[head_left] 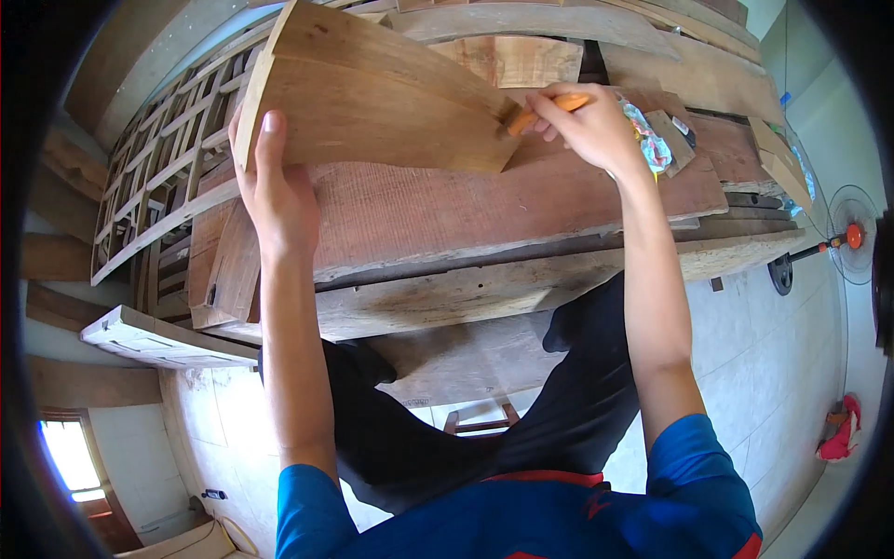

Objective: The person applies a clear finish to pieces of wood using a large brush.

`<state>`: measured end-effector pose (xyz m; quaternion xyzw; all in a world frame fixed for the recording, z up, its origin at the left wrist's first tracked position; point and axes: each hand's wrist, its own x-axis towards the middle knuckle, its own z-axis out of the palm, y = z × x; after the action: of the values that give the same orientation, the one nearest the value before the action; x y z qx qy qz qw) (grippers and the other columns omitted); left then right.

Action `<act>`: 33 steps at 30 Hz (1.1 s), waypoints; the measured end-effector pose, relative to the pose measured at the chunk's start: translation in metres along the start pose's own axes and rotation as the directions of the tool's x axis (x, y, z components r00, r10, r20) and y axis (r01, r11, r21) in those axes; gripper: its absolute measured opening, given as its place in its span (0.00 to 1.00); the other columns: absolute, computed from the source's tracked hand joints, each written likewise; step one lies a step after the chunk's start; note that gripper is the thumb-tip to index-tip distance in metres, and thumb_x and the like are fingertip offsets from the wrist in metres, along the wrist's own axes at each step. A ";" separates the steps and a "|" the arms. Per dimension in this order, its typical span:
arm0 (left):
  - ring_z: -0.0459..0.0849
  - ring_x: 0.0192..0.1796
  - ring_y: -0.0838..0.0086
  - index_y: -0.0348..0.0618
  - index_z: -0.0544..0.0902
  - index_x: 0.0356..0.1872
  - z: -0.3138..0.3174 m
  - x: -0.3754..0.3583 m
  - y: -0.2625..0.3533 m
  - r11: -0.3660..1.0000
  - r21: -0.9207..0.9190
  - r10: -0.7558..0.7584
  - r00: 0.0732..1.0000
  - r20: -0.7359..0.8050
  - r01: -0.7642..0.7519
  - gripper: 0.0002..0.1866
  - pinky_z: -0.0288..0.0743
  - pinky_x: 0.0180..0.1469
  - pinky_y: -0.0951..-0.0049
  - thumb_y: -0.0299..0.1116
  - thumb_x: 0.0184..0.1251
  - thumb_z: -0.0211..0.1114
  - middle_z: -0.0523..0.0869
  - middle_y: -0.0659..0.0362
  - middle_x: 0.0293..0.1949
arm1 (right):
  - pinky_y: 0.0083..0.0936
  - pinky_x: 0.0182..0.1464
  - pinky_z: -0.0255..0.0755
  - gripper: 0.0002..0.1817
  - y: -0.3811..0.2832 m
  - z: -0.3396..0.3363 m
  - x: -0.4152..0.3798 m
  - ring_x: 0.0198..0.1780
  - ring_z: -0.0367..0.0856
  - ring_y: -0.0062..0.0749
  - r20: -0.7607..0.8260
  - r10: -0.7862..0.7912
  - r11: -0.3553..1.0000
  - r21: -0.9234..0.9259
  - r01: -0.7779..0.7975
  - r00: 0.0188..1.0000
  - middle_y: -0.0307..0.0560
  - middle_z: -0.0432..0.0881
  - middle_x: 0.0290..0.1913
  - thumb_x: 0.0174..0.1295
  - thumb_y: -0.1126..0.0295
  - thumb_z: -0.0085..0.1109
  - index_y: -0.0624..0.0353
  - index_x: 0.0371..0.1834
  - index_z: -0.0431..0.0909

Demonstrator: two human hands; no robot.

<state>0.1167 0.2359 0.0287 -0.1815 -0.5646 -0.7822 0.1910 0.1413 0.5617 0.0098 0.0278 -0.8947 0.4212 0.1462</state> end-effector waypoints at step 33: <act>0.63 0.71 0.66 0.40 0.65 0.71 0.002 0.002 -0.014 0.992 -0.120 0.024 0.993 -0.119 -0.038 0.40 0.47 0.76 0.56 0.67 0.76 0.42 0.69 0.54 0.69 | 0.14 0.32 0.77 0.14 -0.072 0.017 -0.029 0.42 0.86 0.23 0.103 -0.547 0.779 0.425 0.461 0.831 0.45 0.88 0.49 0.72 0.71 0.53 0.56 0.57 0.81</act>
<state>0.1086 0.2415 0.0191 -0.1554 -0.5004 -0.8216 0.2246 0.1775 0.5005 0.0445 0.3419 -0.7646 0.5266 0.1457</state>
